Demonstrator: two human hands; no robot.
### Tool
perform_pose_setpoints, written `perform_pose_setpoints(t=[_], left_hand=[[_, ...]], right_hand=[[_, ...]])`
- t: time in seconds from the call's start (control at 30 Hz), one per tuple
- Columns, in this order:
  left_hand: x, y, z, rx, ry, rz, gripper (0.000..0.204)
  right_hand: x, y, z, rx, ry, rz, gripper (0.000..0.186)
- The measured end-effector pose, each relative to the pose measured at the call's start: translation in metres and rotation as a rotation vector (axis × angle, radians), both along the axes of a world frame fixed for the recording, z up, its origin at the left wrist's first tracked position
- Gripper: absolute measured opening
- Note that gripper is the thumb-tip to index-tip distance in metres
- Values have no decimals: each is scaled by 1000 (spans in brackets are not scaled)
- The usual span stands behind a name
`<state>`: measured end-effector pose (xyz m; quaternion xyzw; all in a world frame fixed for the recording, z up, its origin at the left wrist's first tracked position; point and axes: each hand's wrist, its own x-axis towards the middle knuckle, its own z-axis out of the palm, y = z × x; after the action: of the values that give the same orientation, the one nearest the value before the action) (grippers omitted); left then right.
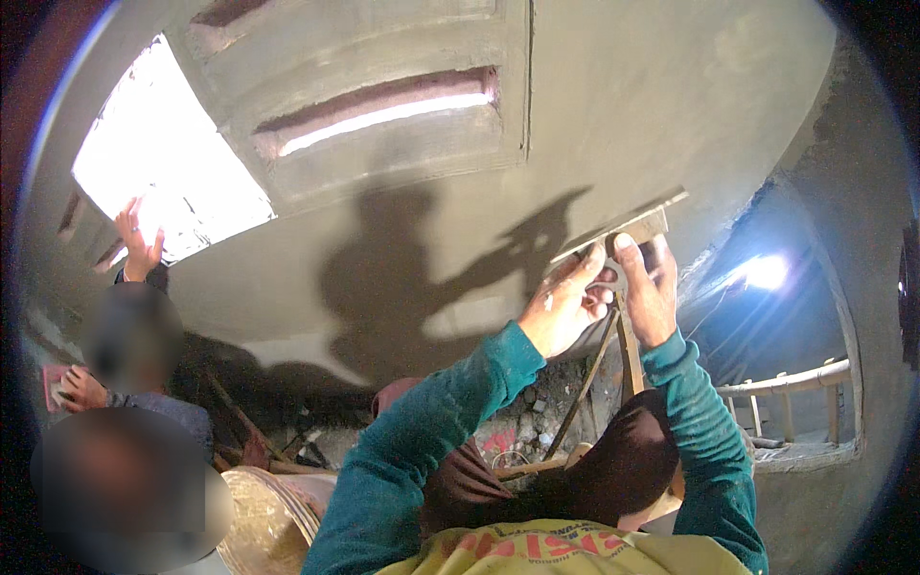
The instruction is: The person smooths a freshly plastered wall using a trowel, working around a vent opening. He periodically scoops additional plaster from a bucket and applies it to the wall surface to even out the finish.
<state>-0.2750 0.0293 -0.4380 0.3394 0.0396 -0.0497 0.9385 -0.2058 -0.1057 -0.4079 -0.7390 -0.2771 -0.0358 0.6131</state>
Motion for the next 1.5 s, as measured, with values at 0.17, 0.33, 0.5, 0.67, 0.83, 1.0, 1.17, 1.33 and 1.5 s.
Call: perform_pose_setpoints(t=[0.17,0.33,0.5,0.67,0.83,1.0,1.17,1.33,1.5], left_hand=[[-16,41,-4,721,-14,-231,31],[-23,93,37,1372,-280,505,20],[-28,156,54,1634,-337,1233,29],[-18,167,57,1746,-320,1421,41],[-4,169,52,1840,-218,1440,50],[6,161,52,1869,-146,1412,52],[13,158,47,1888,-152,1476,53],[24,176,27,1930,-392,1663,53],[14,157,31,1882,-294,1450,55]], right_hand=[[26,25,38,194,-25,93,37],[64,44,110,373,-108,256,55],[58,85,83,454,-28,351,56],[68,77,65,311,20,409,49],[74,85,92,351,-22,491,49],[88,89,101,392,-202,345,50],[87,101,125,286,-536,-157,46],[99,140,182,135,-839,-490,46],[108,168,216,169,-956,-695,46]])
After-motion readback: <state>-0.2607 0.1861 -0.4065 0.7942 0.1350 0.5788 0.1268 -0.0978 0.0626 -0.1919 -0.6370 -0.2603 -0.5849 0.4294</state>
